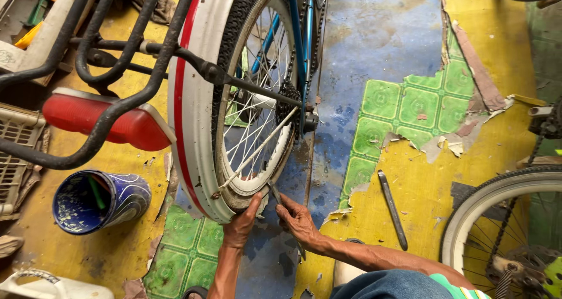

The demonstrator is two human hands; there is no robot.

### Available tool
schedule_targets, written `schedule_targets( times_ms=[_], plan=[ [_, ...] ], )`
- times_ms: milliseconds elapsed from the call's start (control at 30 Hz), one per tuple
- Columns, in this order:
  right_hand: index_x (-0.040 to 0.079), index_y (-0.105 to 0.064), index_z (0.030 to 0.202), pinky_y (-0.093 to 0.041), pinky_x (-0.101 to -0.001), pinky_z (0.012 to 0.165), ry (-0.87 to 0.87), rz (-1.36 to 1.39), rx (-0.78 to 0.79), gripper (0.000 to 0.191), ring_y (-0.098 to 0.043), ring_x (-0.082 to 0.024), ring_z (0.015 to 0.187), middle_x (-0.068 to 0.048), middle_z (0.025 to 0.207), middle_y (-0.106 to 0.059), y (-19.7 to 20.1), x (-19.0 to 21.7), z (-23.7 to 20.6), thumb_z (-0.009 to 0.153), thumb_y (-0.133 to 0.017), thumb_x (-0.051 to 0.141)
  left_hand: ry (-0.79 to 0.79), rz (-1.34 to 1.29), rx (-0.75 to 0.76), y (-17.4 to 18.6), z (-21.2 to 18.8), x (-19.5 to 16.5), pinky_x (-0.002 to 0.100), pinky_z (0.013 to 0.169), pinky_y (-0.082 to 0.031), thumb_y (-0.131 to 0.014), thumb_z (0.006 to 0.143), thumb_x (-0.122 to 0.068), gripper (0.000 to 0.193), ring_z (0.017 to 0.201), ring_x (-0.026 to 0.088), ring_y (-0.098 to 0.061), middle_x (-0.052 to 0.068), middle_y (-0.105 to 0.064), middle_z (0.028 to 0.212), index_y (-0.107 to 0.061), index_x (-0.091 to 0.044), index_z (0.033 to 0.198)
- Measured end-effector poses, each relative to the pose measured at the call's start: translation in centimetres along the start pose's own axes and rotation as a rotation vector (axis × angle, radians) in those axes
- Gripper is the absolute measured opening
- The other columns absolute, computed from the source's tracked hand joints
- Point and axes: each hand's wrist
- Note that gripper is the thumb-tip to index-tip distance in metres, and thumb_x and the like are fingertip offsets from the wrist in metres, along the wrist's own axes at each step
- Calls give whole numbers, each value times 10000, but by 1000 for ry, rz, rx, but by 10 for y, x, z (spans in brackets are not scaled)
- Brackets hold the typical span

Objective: The person removes the tire from the rim using tire levers, then uses a brush to apply a substance to the rim. The person continues to work on the tire and rim with tire levers.

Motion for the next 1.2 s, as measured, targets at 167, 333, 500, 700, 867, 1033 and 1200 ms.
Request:
schedule_targets(
  times_ms=[167, 333, 500, 700, 867, 1033, 1200],
  plan=[
    [113, -540, 1523, -354, -242, 505, 53, -136, 49, 549, -397, -44, 591, 62, 701, -469, 3, 7, -5, 1018, -620, 314, -82, 11, -144, 7, 10, -27, 348, 865, -609, -777, 860, -115, 359, 1017, 192, -732, 110, -741, 1139, -662, 29, 1168],
    [79, -572, 1487, -427, -232, 562, 201, -347, 123, 499, -469, -39, 662, 47, 775, -574, 0, 14, -11, 1042, -616, 299, -200, 133, -157, 12, 7, -49, 388, 1015, -535, -750, 862, -157, 580, 1123, 243, -682, 142, -646, 1275, -485, 55, 1333],
    [63, -622, 1389, -501, -270, 521, 312, -578, 116, 415, -557, -72, 615, -17, 882, -734, 5, 25, -6, 1028, -613, 269, -387, 444, -154, 18, 8, -25, 535, 1035, -504, -807, 848, -144, 587, 1183, 372, -653, 174, -642, 1315, -525, -77, 1358],
    [79, -685, 1250, -492, -274, 408, 694, -900, 231, 285, -604, -102, 486, -77, 847, -760, 55, 52, 14, 1054, -521, 207, -874, 974, -110, 41, 6, 14, 681, 1042, -430, -858, 834, -146, 555, 1257, 506, -525, 256, -577, 1307, -526, -190, 1277],
    [129, -646, 1195, -463, -365, 448, 676, -1286, 106, 234, -563, -215, 541, -72, 776, -643, 88, 102, 52, 1055, -522, 271, -840, 969, -70, 40, 5, 15, 656, 1020, -448, -867, 846, -140, 349, 1200, 481, -562, 212, -593, 1271, -647, -156, 1117],
    [123, -672, 1158, -459, -400, 516, 635, -1545, 225, 231, -559, -248, 604, -79, 765, -581, 84, 144, 71, 1017, -564, 271, -857, 989, -113, 37, 8, -2, 674, 1012, -460, -830, 854, -149, 245, 1166, 517, -579, 261, -597, 1254, -694, -114, 1055],
    [125, -666, 998, -452, -405, 529, 744, -1610, 298, 170, -548, -254, 593, -70, 753, -580, 70, 160, 74, 1008, -593, 279, -761, 927, -63, 36, 8, -11, 640, 984, -498, -815, 853, -125, 264, 1156, 498, -599, 279, -602, 1254, -713, -42, 1083]
  ],
)
Point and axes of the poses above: each hand's wrist, its own z-axis towards the middle knuckle, its own y-axis out of the back of the hand, x = y × z
